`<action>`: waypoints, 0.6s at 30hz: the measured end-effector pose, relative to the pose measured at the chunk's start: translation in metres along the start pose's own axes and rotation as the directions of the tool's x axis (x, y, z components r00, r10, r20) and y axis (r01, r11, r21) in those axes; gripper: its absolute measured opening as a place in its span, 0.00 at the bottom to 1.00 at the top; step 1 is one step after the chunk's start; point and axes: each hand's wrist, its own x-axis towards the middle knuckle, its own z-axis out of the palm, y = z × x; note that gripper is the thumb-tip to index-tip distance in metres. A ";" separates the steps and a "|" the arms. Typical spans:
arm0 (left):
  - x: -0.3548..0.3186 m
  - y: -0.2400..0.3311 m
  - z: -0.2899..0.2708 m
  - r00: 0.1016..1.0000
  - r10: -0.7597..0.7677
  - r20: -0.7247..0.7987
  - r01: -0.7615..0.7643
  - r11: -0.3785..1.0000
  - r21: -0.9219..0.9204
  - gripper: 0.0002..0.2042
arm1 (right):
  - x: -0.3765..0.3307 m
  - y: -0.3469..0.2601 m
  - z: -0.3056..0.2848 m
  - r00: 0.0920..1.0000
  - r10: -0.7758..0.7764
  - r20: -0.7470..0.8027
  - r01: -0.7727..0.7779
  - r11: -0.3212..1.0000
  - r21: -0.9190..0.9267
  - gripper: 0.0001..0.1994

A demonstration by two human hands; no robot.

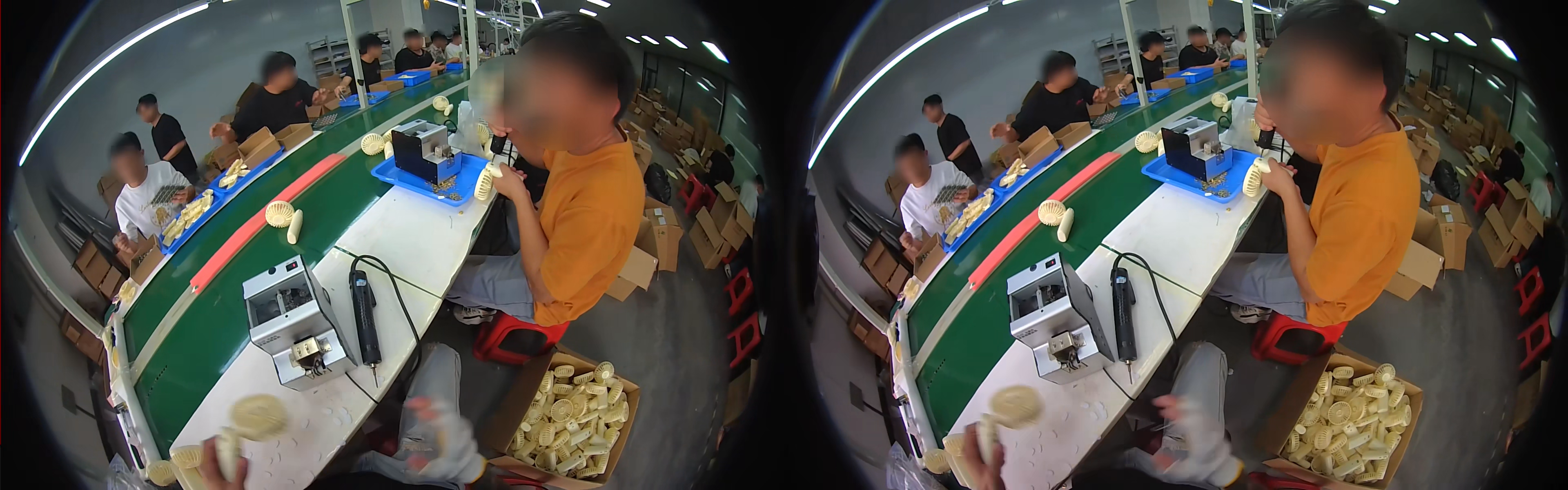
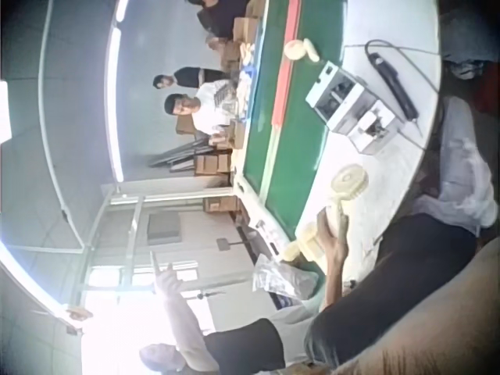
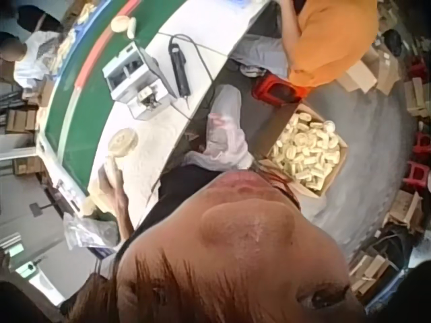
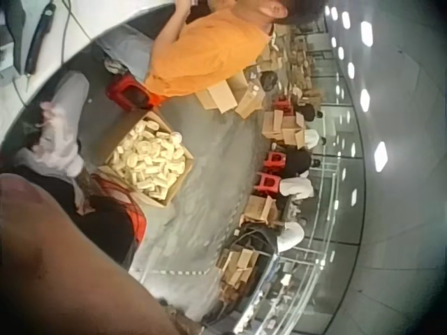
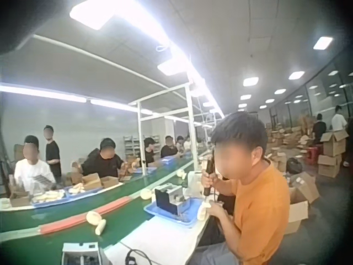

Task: The person assembles portable fans by attaching fan heads to handles, driving screws into the joints with an electric screwdriver, and placing the assembled fans on the workbench and conveyor belt.

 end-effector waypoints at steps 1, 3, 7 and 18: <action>-0.003 -0.041 -0.024 0.977 -0.133 -0.167 0.154 0.981 0.119 0.25 | -0.009 0.010 -0.037 0.968 0.247 -0.039 -0.246 0.910 -0.332 0.31; -0.001 -0.051 -0.040 0.892 -0.015 -0.451 0.181 0.928 0.326 0.29 | -0.055 0.058 -0.088 0.630 0.405 -0.663 -0.654 0.737 -0.171 0.20; -0.011 -0.061 -0.053 0.917 0.018 -0.399 0.291 0.656 0.697 0.31 | -0.155 0.106 -0.226 0.198 -0.039 -0.979 -0.966 0.160 -0.202 0.24; -0.003 -0.077 -0.025 0.949 -0.121 -0.291 0.314 0.439 0.842 0.28 | -0.356 0.120 -0.289 -0.076 0.267 -0.961 -0.681 -0.718 -0.146 0.42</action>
